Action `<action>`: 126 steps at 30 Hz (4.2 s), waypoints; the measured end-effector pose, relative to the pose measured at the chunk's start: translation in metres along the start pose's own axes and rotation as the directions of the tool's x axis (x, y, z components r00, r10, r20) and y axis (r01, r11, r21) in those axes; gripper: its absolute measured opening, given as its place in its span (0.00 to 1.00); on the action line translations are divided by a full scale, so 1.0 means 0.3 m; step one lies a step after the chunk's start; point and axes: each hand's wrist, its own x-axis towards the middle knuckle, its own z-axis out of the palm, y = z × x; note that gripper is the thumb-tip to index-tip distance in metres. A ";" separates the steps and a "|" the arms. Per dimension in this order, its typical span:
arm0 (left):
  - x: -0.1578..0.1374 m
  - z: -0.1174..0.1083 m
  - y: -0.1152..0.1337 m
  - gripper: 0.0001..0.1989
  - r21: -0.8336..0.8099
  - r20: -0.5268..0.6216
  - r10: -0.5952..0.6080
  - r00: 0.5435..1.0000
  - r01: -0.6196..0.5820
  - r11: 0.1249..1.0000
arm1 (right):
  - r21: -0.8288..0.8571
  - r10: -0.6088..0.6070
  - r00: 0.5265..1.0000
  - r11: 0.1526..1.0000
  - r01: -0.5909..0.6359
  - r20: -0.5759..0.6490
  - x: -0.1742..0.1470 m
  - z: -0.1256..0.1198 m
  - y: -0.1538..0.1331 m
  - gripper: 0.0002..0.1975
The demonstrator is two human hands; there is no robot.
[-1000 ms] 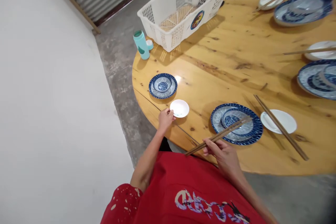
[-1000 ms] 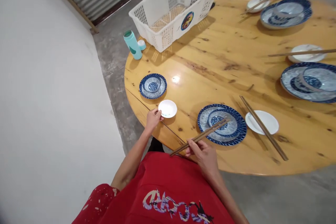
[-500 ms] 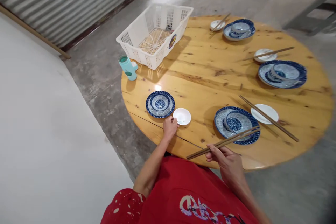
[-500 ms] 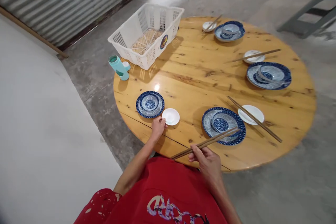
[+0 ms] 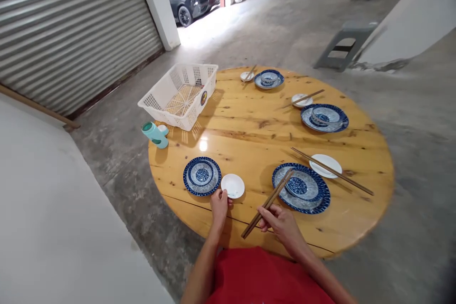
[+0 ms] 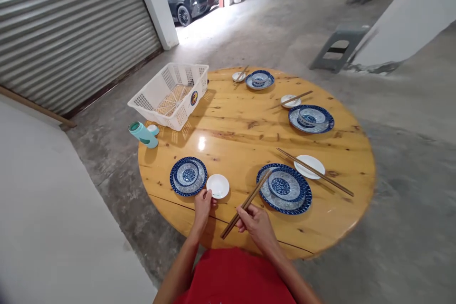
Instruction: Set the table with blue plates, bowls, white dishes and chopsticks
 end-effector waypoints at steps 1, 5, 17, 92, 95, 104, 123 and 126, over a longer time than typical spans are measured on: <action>-0.008 -0.008 0.000 0.23 -0.024 0.005 -0.004 1.000 0.004 1.000 | 0.000 -0.001 1.000 1.000 0.001 0.008 0.002 -0.002 0.001 0.30; -0.045 -0.056 -0.011 0.27 -0.144 -0.012 -0.037 0.999 0.035 0.989 | 0.015 0.010 1.000 1.000 -0.010 0.007 0.007 -0.007 0.014 0.30; -0.045 -0.144 -0.003 0.31 -0.401 -0.230 -0.152 0.961 0.049 0.915 | -0.027 0.042 0.999 0.999 -0.043 -0.022 -0.007 -0.036 0.063 0.28; -0.195 -0.097 -0.084 0.14 -0.048 0.320 -0.211 0.924 0.238 0.970 | 0.089 0.219 0.975 0.973 -0.215 -0.044 0.268 0.158 0.164 0.12; -0.205 -0.111 -0.083 0.13 -0.029 0.336 -0.224 0.915 0.248 0.968 | 0.092 0.246 0.969 0.966 -0.241 -0.037 0.241 0.164 0.176 0.11; -0.232 -0.149 -0.080 0.12 0.019 0.366 -0.251 0.896 0.263 0.965 | 0.107 0.287 0.957 0.954 -0.281 -0.051 0.201 0.176 0.186 0.11; -0.231 -0.182 -0.095 0.20 -0.053 0.312 -0.264 0.912 0.294 0.954 | 0.171 0.266 0.960 0.954 -0.247 -0.094 0.155 0.092 0.221 0.15; -0.235 -0.230 -0.094 0.18 -0.091 0.225 -0.259 0.939 0.285 0.954 | 0.194 0.264 0.957 0.951 -0.239 -0.118 0.134 0.056 0.239 0.14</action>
